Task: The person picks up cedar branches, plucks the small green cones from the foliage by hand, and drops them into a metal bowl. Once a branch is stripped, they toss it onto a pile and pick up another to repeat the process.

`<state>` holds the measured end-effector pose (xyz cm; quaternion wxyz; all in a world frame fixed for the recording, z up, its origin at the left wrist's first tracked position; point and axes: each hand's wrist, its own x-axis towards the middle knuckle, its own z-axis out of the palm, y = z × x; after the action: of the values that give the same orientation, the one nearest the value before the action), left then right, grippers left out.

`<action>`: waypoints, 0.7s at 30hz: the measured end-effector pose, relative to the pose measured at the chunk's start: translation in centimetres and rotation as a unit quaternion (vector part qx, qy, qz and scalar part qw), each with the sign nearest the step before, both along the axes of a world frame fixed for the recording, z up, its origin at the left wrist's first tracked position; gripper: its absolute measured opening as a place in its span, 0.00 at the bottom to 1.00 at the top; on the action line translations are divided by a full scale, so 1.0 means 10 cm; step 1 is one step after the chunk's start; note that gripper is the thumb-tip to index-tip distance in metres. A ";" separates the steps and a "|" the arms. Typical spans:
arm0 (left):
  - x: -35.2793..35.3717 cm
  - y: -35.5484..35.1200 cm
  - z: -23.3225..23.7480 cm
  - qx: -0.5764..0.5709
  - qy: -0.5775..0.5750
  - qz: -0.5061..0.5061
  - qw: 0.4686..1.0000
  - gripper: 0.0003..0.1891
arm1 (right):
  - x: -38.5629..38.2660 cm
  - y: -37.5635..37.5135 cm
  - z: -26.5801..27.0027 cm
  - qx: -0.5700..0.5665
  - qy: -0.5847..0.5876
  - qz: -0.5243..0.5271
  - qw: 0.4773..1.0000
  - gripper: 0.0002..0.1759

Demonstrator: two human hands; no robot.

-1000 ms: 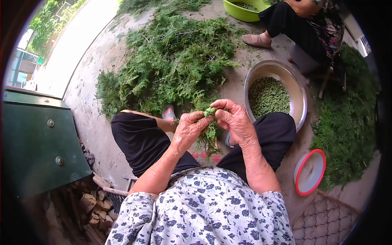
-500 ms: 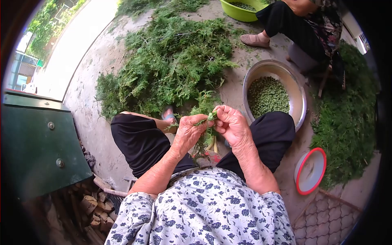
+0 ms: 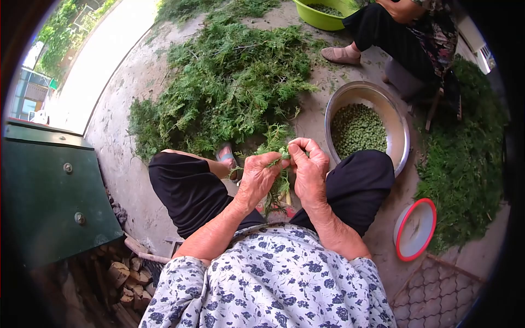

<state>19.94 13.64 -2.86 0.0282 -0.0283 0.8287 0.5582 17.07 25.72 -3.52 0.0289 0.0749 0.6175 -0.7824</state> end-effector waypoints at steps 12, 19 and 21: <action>0.04 -0.11 0.11 0.009 -0.064 -0.023 0.998 0.09 | -0.36 0.43 -0.24 -0.226 -0.107 0.037 0.967 0.03; 0.01 -0.20 0.09 0.079 -0.024 -0.090 0.993 0.11 | -0.22 0.34 -0.11 -0.277 -0.182 0.217 0.918 0.10; 0.01 -0.21 0.08 0.112 -0.064 -0.079 0.988 0.10 | -0.19 0.34 -0.06 -0.263 -0.195 0.260 0.908 0.12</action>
<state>19.99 11.53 -2.04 0.1279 0.0048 0.7570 0.6408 15.15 29.14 -4.15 0.3698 0.0519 0.3690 -0.8511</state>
